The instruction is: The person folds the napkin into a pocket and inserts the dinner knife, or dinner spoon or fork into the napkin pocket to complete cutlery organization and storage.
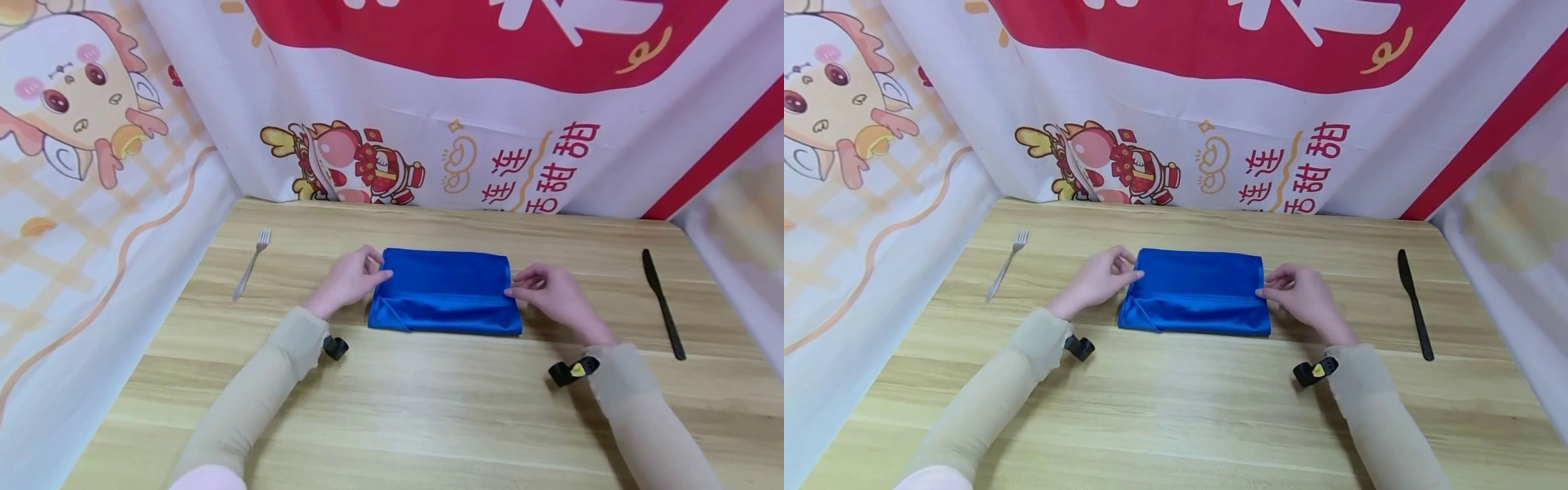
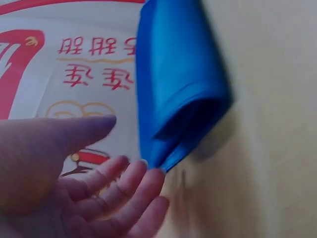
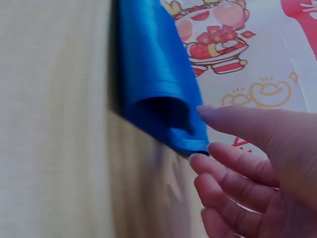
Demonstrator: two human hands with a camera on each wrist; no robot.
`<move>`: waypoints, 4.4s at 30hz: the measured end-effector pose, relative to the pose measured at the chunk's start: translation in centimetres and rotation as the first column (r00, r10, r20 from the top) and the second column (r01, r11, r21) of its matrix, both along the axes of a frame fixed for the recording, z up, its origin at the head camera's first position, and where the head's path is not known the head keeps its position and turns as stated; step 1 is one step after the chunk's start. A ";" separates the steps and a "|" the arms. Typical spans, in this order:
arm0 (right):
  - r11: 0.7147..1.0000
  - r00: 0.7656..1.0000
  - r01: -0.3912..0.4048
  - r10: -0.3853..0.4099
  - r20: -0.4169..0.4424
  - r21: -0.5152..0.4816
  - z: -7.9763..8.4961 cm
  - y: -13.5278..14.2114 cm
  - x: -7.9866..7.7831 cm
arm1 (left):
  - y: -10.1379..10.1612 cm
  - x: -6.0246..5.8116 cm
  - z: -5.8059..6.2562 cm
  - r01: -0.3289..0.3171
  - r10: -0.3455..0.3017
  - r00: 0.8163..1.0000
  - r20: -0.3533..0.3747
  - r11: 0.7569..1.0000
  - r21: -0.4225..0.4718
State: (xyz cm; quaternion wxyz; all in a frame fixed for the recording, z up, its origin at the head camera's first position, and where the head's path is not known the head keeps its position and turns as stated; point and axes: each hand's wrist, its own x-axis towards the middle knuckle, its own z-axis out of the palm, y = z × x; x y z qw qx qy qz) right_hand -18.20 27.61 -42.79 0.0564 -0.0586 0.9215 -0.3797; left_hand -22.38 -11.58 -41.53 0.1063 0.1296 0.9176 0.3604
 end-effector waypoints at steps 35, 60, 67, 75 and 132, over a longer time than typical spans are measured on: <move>0.987 0.993 -0.117 0.117 0.010 0.113 -0.3 -2.1 -5.9 | 2.3 -6.6 -0.4 0.226 -0.230 0.973 -0.011 0.963 -0.144; 0.994 0.986 -0.077 0.088 -0.144 0.084 0.1 -2.8 -5.5 | 0.9 -5.5 0.2 0.192 -0.187 0.979 -0.082 0.980 0.050; 0.997 0.959 -0.064 0.074 -0.273 0.045 2.5 -2.5 -4.4 | 0.6 -4.3 2.5 0.187 -0.167 0.971 -0.171 0.976 0.108; 0.975 0.938 -0.201 0.219 -0.269 0.096 3.6 -1.5 -2.0 | 0.3 -1.6 3.0 0.309 -0.285 0.930 -0.233 0.948 0.077; 0.945 0.932 -0.310 0.324 -0.166 0.103 -0.4 0.5 1.6 | 0.0 1.2 -1.3 0.392 -0.394 0.904 -0.169 0.919 -0.049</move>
